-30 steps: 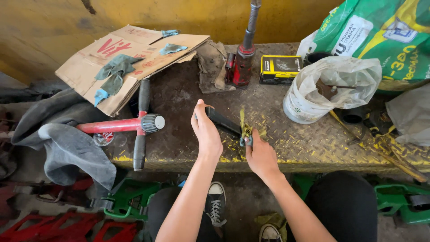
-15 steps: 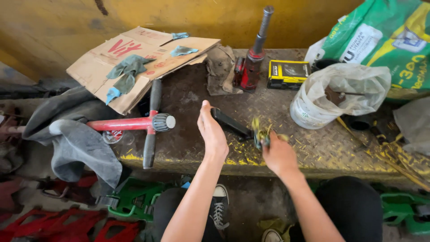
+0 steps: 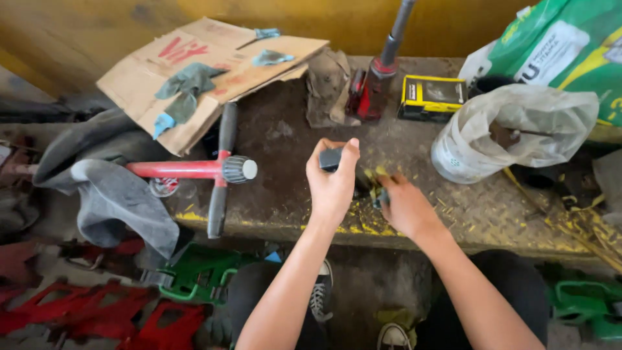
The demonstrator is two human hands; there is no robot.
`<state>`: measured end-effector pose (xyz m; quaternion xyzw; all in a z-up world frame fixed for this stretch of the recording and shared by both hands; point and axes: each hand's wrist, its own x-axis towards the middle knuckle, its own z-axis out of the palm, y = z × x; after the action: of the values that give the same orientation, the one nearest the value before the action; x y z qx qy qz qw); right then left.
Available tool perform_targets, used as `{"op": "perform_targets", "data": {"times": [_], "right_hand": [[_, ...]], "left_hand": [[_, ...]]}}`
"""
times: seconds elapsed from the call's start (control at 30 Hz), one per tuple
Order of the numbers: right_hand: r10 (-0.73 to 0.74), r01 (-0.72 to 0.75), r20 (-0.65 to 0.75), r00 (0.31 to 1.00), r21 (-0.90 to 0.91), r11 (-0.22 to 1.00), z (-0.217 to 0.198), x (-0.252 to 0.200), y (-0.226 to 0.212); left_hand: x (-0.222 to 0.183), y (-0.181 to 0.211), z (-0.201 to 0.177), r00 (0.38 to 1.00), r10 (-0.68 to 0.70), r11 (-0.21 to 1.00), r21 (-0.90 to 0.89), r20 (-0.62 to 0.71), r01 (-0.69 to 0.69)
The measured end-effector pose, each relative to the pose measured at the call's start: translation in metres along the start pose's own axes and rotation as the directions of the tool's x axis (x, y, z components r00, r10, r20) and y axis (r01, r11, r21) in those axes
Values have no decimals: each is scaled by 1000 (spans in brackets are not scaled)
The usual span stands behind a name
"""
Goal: Clean and reassemble components of a vehicle jack stand.
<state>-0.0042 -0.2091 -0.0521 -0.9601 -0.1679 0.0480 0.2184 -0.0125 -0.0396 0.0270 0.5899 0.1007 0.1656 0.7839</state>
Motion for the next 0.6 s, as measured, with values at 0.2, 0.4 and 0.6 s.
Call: {"op": "perform_targets", "data": {"times": [0.2,0.4,0.6], "right_hand": [[72,-71,43,996,-17,997,-6,7,-8],[168,-149,172,971,-118,982,-9,17,-21],[167,-154,179,969,-84,984,-1,37,-14]], "left_hand": [[0,-7,9,990,55,991,-124,127,-40],[-2,-3,27,987,12,993,-120,160,7],[2,-20,29,982,97,995,-13,159,-97]]}}
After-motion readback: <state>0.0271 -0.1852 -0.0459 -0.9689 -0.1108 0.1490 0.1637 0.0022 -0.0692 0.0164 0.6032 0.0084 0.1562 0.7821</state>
